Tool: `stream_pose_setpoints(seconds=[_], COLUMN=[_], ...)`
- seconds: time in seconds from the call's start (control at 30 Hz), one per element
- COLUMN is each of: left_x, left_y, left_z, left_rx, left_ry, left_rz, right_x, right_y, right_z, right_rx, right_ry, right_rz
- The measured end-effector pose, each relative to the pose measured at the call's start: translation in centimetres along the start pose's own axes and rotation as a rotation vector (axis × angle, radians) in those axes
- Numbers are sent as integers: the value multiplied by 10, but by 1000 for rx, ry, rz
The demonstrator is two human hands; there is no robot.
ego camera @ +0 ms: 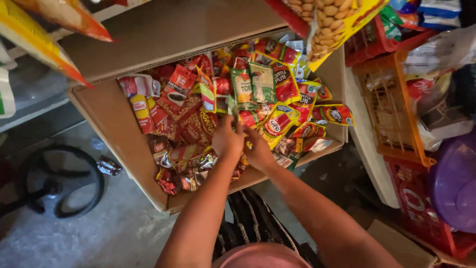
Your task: Organizing and hanging various condiment and snack sachets onto display hooks on a grocery store shelf.
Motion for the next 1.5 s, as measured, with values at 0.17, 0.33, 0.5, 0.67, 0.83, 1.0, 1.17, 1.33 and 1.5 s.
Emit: stream_pose_setpoints(seconds=[0.17,0.33,0.5,0.67,0.83,1.0,1.17,1.33,1.5], left_x=[12,32,16,-68,-193,-174,-45,-21,13], left_y=[2,-37,-76,-92,-14,-114,-185,-85,-43], left_z=[-17,-43,-33,-45,-34,73,69,-20,-80], left_rx=[-193,-64,-303,-448,-446,-58,381,-236,-889], left_ry=[72,393,366,706,455,-120,435,343,484], left_rz=[-94,-121,21,432,295,205,418,305,380], right_x=[3,24,17,40,62,26,-57,-35,27], right_y=[-9,-8,-18,-30,-15,-5,-1,-31,-101], right_z=[11,8,3,20,27,27,15,-3,-31], right_rx=[5,23,55,74,39,-69,-277,16,846], right_ry=[15,-54,514,368,456,535,341,369,-13], right_rz=[75,-128,254,241,497,667,573,291,-421])
Point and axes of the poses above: each hand's wrist, its own z-axis towards the middle knuckle, its own y-axis out of the palm, x = y × z, the point moved 5 cm from there along z, towards the middle knuckle, and after that the axes turned 7 degrees about y, right-handed, at the moved point
